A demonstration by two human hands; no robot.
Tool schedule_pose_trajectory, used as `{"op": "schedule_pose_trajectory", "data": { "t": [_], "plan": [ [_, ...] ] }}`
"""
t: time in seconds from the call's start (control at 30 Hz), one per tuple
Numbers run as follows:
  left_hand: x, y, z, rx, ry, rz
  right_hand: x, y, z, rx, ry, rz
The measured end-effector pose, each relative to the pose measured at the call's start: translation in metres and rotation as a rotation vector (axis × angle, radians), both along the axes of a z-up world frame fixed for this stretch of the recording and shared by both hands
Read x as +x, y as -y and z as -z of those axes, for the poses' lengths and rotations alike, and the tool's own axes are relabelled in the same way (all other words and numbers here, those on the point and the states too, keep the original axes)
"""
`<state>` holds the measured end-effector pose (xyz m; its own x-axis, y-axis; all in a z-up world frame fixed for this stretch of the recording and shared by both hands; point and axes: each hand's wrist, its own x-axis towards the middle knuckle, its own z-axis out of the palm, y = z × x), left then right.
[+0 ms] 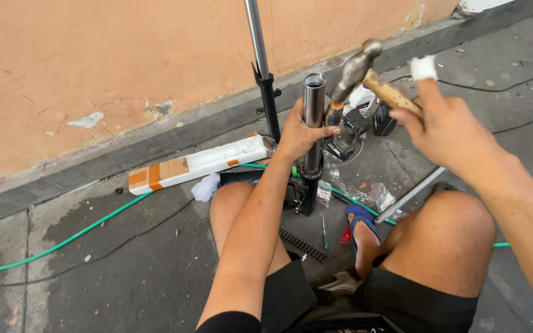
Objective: The person unpacks a small metal ring and places it onto a vertical metal pole. They then use a hammer to tap the ring into place on the pole. The person continues to adjust and secure the ring on the pole.
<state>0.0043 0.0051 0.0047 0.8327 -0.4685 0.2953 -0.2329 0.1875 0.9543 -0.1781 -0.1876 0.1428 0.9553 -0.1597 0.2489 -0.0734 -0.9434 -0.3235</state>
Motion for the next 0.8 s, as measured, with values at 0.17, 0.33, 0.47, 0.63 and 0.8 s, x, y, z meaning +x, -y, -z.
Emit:
{"op": "schedule_pose_trajectory", "data": {
  "t": [0.17, 0.33, 0.47, 0.63, 0.8],
  "plan": [
    [-0.005, 0.001, -0.002, 0.098, 0.004, -0.070, 0.007, -0.049, -0.032, 0.714, 0.038, 0.251],
    [-0.007, 0.016, 0.008, 0.060, 0.010, -0.124, 0.057, -0.033, 0.032, 1.017, 0.277, -0.156],
    [-0.010, 0.018, 0.008, 0.141, -0.003, -0.155, 0.088, -0.030, 0.063, 1.123, 0.261, -0.173],
    [-0.011, 0.015, 0.000, 0.175, -0.017, -0.173, 0.093, -0.027, 0.063, 1.083, 0.214, -0.179],
    [-0.014, 0.013, -0.007, 0.232, 0.049, -0.165, 0.097, -0.024, 0.062, 0.981, 0.190, -0.145]
  ]
}}
